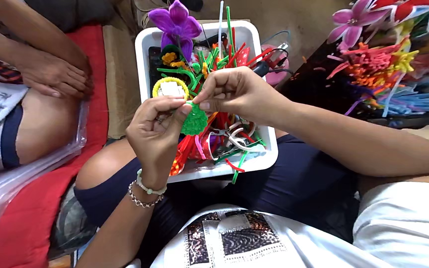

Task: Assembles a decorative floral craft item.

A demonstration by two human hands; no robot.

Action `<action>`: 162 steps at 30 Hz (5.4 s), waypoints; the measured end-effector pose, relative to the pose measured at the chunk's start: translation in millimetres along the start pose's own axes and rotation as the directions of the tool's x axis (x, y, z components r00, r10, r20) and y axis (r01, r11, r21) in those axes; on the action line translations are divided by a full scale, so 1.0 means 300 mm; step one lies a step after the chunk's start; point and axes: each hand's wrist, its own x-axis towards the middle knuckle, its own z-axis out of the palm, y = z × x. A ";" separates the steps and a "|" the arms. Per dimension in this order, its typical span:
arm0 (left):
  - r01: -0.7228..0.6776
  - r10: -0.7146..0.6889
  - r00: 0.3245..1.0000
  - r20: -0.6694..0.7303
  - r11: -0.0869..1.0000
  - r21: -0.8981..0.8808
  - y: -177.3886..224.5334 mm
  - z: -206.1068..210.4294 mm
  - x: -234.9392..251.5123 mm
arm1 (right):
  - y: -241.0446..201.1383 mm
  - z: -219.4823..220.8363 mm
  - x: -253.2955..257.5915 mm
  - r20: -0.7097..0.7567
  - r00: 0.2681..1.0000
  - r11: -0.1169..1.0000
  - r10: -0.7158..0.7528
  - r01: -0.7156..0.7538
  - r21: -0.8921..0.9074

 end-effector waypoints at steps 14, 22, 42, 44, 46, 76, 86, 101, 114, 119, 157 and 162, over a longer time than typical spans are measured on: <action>-0.084 0.086 0.994 -0.061 0.996 0.037 0.001 0.004 0.000 | -0.010 0.005 -0.002 0.003 0.995 0.988 0.096 -0.096 0.123; -0.292 0.311 0.949 -0.055 0.929 0.229 -0.013 0.020 -0.014 | -0.031 0.045 -0.020 -0.083 0.993 0.954 -0.082 0.054 -0.296; -0.308 0.285 0.951 0.119 0.839 0.449 -0.015 -0.001 -0.004 | -0.003 0.021 -0.014 -0.041 0.994 0.952 -0.099 0.083 -0.296; -0.277 0.253 0.961 0.112 0.867 0.414 -0.015 -0.005 0.000 | 0.000 0.024 -0.014 -0.052 0.990 0.959 -0.129 0.111 -0.262; -0.251 0.235 0.968 0.088 0.896 0.366 -0.017 -0.005 0.000 | -0.001 0.029 -0.015 -0.060 0.985 0.953 -0.162 0.141 -0.266; -0.267 0.252 0.963 0.093 0.938 0.220 -0.019 -0.003 0.006 | -0.017 0.011 -0.005 0.113 0.993 1.000 -0.025 0.026 -0.010; -0.167 0.157 0.985 0.075 0.976 0.142 -0.015 0.008 0.002 | -0.020 0.015 -0.009 0.054 0.996 0.994 -0.073 0.077 -0.080; 0.210 -0.207 0.965 0.160 0.978 0.001 0.013 -0.032 0.025 | 0.004 -0.001 0.003 -0.089 0.979 0.981 0.185 -0.179 0.073; 0.149 -0.148 0.989 -0.023 0.988 0.052 0.011 -0.008 0.010 | 0.024 0.024 0.014 0.020 0.901 0.656 -0.433 0.330 -0.679; 0.155 -0.156 0.988 -0.023 0.987 -0.033 0.013 0.006 0.004 | 0.032 0.034 0.014 0.027 0.891 0.576 -0.454 0.317 -0.753; 0.210 -0.229 0.971 0.069 0.954 0.215 -0.010 -0.084 0.048 | 0.057 -0.021 0.005 0.018 0.969 0.901 0.245 -0.220 -0.374; 0.105 -0.180 0.942 0.282 0.959 0.264 -0.009 -0.068 0.034 | 0.051 -0.017 0.004 -0.002 0.996 0.933 0.094 -0.088 -0.348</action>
